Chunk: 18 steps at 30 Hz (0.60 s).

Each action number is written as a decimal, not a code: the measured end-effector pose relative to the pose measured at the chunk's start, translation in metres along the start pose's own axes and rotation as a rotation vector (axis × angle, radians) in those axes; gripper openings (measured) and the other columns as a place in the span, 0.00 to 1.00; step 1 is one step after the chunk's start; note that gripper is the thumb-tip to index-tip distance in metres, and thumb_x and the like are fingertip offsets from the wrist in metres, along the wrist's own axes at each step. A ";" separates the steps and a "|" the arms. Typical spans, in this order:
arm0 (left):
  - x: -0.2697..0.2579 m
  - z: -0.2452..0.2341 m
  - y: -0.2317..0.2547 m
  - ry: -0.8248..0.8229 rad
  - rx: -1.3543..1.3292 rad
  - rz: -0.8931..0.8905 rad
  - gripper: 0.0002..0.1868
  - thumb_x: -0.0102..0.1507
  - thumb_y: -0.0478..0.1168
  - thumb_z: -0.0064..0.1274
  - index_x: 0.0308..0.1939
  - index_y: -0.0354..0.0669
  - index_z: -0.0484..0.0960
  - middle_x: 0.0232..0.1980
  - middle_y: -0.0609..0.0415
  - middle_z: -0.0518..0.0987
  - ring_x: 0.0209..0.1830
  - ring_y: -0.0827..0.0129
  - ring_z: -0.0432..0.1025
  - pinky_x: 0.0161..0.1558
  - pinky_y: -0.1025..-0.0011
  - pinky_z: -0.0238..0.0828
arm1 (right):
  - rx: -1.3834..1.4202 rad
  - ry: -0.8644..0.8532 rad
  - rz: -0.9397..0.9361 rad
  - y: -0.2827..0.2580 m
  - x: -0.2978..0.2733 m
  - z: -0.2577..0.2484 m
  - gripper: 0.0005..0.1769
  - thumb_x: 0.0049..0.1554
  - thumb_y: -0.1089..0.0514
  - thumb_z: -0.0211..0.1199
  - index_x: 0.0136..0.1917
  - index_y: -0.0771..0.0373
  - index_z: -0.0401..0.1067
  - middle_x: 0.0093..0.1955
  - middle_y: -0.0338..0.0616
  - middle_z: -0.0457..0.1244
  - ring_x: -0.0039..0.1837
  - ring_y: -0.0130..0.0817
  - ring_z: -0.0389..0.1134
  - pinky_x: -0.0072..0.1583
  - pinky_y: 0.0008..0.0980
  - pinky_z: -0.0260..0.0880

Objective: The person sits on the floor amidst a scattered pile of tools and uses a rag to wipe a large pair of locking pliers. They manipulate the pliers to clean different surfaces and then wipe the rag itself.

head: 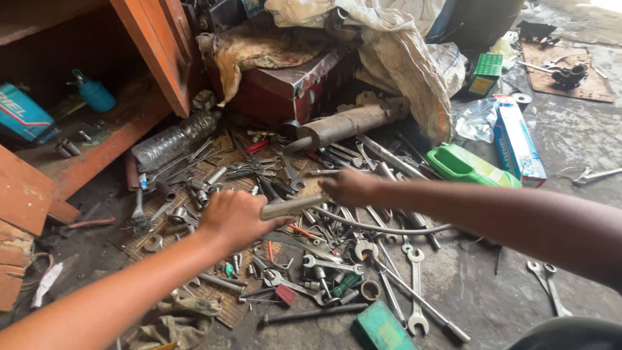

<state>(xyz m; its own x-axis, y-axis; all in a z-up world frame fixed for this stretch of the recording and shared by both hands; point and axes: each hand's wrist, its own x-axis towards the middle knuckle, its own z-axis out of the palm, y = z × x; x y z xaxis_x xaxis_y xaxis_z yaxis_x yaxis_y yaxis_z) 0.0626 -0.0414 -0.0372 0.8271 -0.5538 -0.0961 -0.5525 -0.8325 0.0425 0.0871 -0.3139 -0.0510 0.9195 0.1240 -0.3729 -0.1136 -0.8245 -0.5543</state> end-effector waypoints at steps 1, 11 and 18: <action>-0.002 -0.008 -0.004 0.022 0.002 0.004 0.43 0.58 0.82 0.41 0.25 0.46 0.85 0.19 0.57 0.76 0.21 0.66 0.74 0.29 0.64 0.71 | 0.084 0.010 0.030 0.001 -0.009 0.015 0.29 0.69 0.40 0.47 0.34 0.58 0.73 0.31 0.44 0.63 0.28 0.33 0.60 0.35 0.41 0.63; -0.007 -0.012 0.007 -0.124 -0.403 -0.162 0.46 0.56 0.82 0.40 0.19 0.42 0.84 0.17 0.59 0.73 0.18 0.70 0.71 0.28 0.65 0.71 | -0.514 0.433 -0.347 0.001 -0.005 -0.015 0.36 0.72 0.40 0.48 0.32 0.63 0.76 0.27 0.48 0.64 0.30 0.36 0.61 0.38 0.37 0.62; -0.012 -0.024 -0.008 -0.013 -0.033 -0.085 0.42 0.53 0.83 0.42 0.23 0.49 0.86 0.19 0.57 0.77 0.21 0.68 0.73 0.31 0.65 0.71 | 0.180 0.154 -0.387 -0.001 -0.033 0.020 0.26 0.71 0.41 0.50 0.43 0.62 0.74 0.34 0.40 0.62 0.30 0.29 0.59 0.35 0.35 0.62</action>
<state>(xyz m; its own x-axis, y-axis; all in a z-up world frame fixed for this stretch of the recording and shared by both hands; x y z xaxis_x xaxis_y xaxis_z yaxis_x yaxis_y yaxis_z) 0.0597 -0.0282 -0.0130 0.8695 -0.4808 -0.1133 -0.4763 -0.8768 0.0662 0.0492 -0.3063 -0.0531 0.9511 0.3089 -0.0053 0.1982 -0.6232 -0.7565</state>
